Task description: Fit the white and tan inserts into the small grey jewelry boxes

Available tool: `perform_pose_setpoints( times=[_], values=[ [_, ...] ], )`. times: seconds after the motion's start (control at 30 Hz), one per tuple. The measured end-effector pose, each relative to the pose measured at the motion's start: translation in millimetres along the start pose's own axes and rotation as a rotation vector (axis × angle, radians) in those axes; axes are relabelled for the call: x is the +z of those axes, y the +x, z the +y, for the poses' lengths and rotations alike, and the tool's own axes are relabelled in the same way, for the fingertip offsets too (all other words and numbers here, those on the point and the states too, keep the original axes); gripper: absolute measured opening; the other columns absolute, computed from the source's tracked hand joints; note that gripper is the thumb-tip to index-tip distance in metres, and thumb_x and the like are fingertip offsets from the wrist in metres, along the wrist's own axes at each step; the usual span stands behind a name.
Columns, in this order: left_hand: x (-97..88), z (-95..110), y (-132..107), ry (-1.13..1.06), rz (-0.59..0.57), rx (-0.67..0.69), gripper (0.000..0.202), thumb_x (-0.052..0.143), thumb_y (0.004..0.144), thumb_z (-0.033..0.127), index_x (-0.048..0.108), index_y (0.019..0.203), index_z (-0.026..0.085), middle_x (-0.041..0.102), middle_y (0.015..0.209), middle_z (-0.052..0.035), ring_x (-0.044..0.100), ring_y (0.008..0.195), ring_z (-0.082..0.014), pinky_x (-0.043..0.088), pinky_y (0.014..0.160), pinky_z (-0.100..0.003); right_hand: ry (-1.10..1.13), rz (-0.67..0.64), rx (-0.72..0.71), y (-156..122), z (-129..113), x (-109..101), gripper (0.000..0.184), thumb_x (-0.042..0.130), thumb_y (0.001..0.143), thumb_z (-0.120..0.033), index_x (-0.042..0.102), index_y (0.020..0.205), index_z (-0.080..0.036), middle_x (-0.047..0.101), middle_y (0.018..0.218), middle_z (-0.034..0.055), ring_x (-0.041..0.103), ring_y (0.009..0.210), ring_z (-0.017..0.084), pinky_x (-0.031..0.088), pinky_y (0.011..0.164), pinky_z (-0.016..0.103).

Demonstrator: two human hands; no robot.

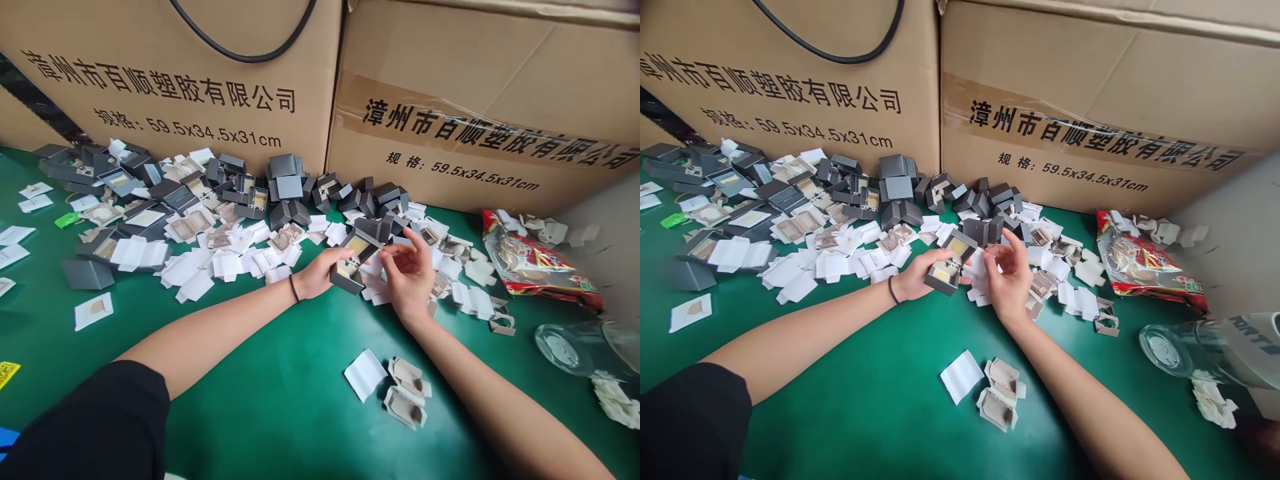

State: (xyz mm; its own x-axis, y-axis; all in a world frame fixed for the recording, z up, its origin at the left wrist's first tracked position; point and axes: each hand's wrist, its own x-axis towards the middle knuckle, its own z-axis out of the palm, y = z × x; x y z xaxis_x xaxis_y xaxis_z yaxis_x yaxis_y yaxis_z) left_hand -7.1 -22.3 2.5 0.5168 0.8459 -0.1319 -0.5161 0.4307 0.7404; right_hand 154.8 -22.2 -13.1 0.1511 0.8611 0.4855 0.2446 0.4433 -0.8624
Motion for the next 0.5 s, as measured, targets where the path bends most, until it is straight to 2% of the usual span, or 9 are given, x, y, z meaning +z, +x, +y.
perform_pose_setpoints(
  times=[0.1, 0.2, 0.37, 0.5],
  values=[
    [-1.6, -1.9, -0.5, 0.126, -0.017, -0.050, 0.033, 0.063, 0.070, 0.036, 0.066, 0.089, 0.010, 0.068, 0.082, -0.0086, 0.064, 0.071, -0.0191, 0.052, 0.067, -0.031, 0.046, 0.003, 0.010, 3.8, 3.0, -2.3, 0.053, 0.063, 0.078, -0.033, 0.042, 0.126, -0.025, 0.059, 0.086, 0.0018, 0.059, 0.075, 0.014, 0.052, 0.072, 0.031],
    [-1.6, -1.9, -1.8, 0.204, 0.010, -0.076, 0.038, 0.063, 0.068, 0.039, 0.066, 0.091, 0.009, 0.069, 0.081, -0.0088, 0.065, 0.069, -0.0204, 0.051, 0.059, -0.029, 0.135, -0.088, 0.074, 5.8, 8.1, -2.9, 0.056, 0.066, 0.075, -0.035, 0.042, 0.126, -0.028, 0.060, 0.089, 0.0014, 0.059, 0.073, 0.013, 0.053, 0.072, 0.031],
    [-1.1, -1.0, -2.5, 0.277, 0.081, 0.019, 0.035, 0.056, 0.070, 0.040, 0.067, 0.083, 0.009, 0.068, 0.076, -0.0078, 0.063, 0.064, -0.0169, 0.048, 0.055, -0.024, 0.256, -0.259, 0.330, 8.1, 12.7, -3.6, 0.052, 0.068, 0.072, -0.035, 0.052, 0.119, -0.022, 0.063, 0.085, 0.0016, 0.060, 0.075, 0.015, 0.051, 0.074, 0.033],
    [-1.5, -1.6, -2.1, 0.321, 0.072, 0.021, 0.032, 0.055, 0.071, 0.039, 0.065, 0.078, 0.010, 0.066, 0.069, -0.0058, 0.060, 0.060, -0.0139, 0.045, 0.053, -0.022, 0.315, -0.335, 0.488, 12.5, 13.2, -6.7, 0.064, 0.070, 0.068, -0.034, 0.046, 0.126, -0.023, 0.064, 0.085, 0.0006, 0.059, 0.070, 0.013, 0.050, 0.067, 0.030]
  ],
)
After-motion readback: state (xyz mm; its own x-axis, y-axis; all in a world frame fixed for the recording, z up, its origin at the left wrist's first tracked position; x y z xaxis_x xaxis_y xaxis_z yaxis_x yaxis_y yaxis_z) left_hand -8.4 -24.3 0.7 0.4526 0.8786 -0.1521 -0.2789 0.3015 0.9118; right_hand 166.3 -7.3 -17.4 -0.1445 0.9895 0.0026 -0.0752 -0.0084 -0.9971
